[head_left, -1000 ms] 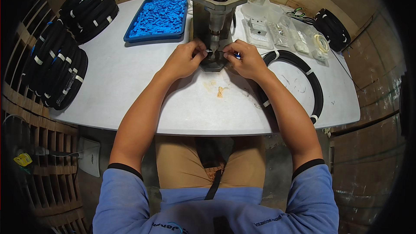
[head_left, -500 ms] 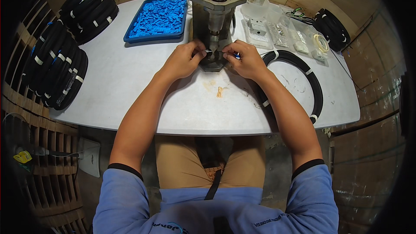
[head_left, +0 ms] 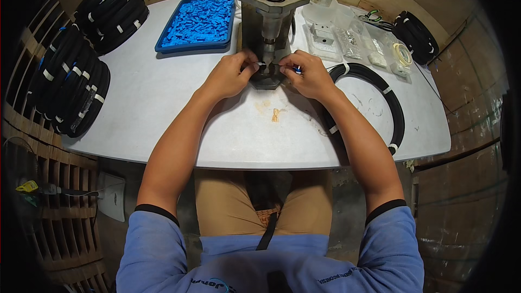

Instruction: Winding and processing wire coils using a terminal crimping machine.

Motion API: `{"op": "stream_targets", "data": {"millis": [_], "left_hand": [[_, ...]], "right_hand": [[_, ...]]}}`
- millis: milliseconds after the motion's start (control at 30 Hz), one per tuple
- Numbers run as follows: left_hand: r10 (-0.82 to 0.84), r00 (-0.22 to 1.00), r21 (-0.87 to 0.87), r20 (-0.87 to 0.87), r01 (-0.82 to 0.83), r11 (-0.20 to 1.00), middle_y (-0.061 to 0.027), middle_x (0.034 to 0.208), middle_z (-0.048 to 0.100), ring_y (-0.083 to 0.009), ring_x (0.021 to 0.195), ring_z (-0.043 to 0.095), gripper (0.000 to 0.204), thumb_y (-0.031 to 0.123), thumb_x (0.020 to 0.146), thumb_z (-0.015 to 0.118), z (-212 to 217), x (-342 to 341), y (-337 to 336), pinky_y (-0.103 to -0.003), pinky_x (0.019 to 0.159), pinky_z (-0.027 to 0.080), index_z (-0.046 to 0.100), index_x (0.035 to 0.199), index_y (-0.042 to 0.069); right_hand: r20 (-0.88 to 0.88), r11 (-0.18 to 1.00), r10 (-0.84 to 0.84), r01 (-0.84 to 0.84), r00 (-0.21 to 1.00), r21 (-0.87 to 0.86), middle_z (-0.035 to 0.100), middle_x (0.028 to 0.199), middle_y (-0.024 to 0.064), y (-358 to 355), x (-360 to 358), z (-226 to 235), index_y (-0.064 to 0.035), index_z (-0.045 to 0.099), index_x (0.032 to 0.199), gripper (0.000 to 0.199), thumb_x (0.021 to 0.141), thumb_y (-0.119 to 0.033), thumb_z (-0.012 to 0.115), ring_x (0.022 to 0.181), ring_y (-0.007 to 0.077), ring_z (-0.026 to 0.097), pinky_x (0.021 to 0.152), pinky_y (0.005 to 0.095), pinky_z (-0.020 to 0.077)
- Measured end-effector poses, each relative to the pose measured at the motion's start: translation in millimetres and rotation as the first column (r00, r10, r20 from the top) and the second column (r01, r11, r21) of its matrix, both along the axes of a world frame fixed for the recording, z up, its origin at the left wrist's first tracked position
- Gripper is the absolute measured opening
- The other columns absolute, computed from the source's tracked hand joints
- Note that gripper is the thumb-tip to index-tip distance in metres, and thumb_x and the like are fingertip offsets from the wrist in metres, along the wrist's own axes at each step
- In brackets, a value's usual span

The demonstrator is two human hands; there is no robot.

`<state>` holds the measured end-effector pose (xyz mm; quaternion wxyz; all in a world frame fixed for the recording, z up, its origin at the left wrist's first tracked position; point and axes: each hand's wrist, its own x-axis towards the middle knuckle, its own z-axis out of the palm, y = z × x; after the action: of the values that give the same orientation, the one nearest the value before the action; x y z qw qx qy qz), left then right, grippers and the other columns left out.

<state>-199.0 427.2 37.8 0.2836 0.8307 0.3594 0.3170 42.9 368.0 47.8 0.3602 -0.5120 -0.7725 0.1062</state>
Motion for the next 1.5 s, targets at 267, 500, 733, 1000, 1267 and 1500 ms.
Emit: {"op": "stream_targets", "data": {"millis": [267,500,733,1000,1267,1500], "left_hand": [[-0.004,1.0,-0.009,-0.004,0.004,1.0,-0.0158,0.094,0.074,-0.0271,0.086,0.07,0.018,0.016,0.097,0.065,0.6,0.1,0.3,-0.037,0.082,0.054,0.066,0.105,-0.001],[-0.006,1.0,-0.009,0.003,0.006,1.0,-0.0161,0.095,0.074,-0.0271,0.086,0.07,0.019,0.016,0.097,0.066,-0.5,-0.8,0.4,-0.037,0.082,0.055,0.066,0.106,-0.001],[-0.002,1.0,-0.013,-0.011,0.002,1.0,-0.0165,0.095,0.074,-0.0275,0.087,0.071,0.019,0.016,0.098,0.066,0.3,-0.6,0.6,-0.038,0.082,0.055,0.066,0.106,-0.001],[-0.008,1.0,-0.003,0.0,0.008,1.0,-0.0162,0.094,0.074,-0.0265,0.086,0.07,0.019,0.015,0.098,0.066,-0.7,-0.2,0.6,-0.037,0.082,0.054,0.066,0.106,-0.001],[-0.014,0.999,-0.004,0.033,0.014,1.0,-0.0188,0.095,0.075,-0.0333,0.088,0.072,0.019,0.017,0.097,0.064,-1.8,-0.3,0.8,-0.04,0.083,0.055,0.068,0.105,0.0],[-0.003,1.0,-0.012,-0.001,0.003,1.0,-0.0149,0.094,0.074,-0.025,0.084,0.069,0.02,0.017,0.098,0.066,-0.1,-0.7,0.3,-0.036,0.08,0.054,0.066,0.106,-0.001]], "right_hand": [[-0.002,1.0,0.007,-0.007,1.0,0.005,0.069,0.092,0.0135,0.7,0.5,-1.3,-0.004,0.074,0.1,0.014,0.087,-0.009,0.074,0.084,0.0292,0.07,0.079,0.0369,0.0562],[-0.006,1.0,-0.001,0.001,1.0,-0.006,0.069,0.092,0.0134,0.2,-0.4,-0.5,-0.0042,0.074,0.101,0.014,0.087,-0.009,0.074,0.084,0.0289,0.07,0.079,0.0366,0.0562],[-0.008,1.0,0.002,-0.002,1.0,-0.008,0.07,0.093,0.013,-0.6,-0.2,0.6,-0.0042,0.074,0.1,0.014,0.087,-0.009,0.075,0.084,0.0284,0.071,0.079,0.0356,0.0566],[-0.014,1.0,0.0,0.0,1.0,-0.01,0.07,0.092,0.0125,-0.7,0.4,0.9,-0.0046,0.074,0.101,0.015,0.086,-0.008,0.074,0.084,0.0278,0.071,0.08,0.0354,0.057],[-0.019,1.0,0.005,-0.006,1.0,-0.01,0.071,0.092,0.0125,1.0,1.3,-1.2,-0.0046,0.074,0.101,0.015,0.086,-0.008,0.075,0.084,0.0277,0.071,0.08,0.0355,0.057],[0.001,1.0,0.01,-0.01,1.0,0.023,0.072,0.091,0.0106,1.0,1.3,-1.5,-0.0042,0.075,0.102,0.016,0.086,-0.007,0.076,0.081,0.0234,0.071,0.075,0.0334,0.0553]]}}
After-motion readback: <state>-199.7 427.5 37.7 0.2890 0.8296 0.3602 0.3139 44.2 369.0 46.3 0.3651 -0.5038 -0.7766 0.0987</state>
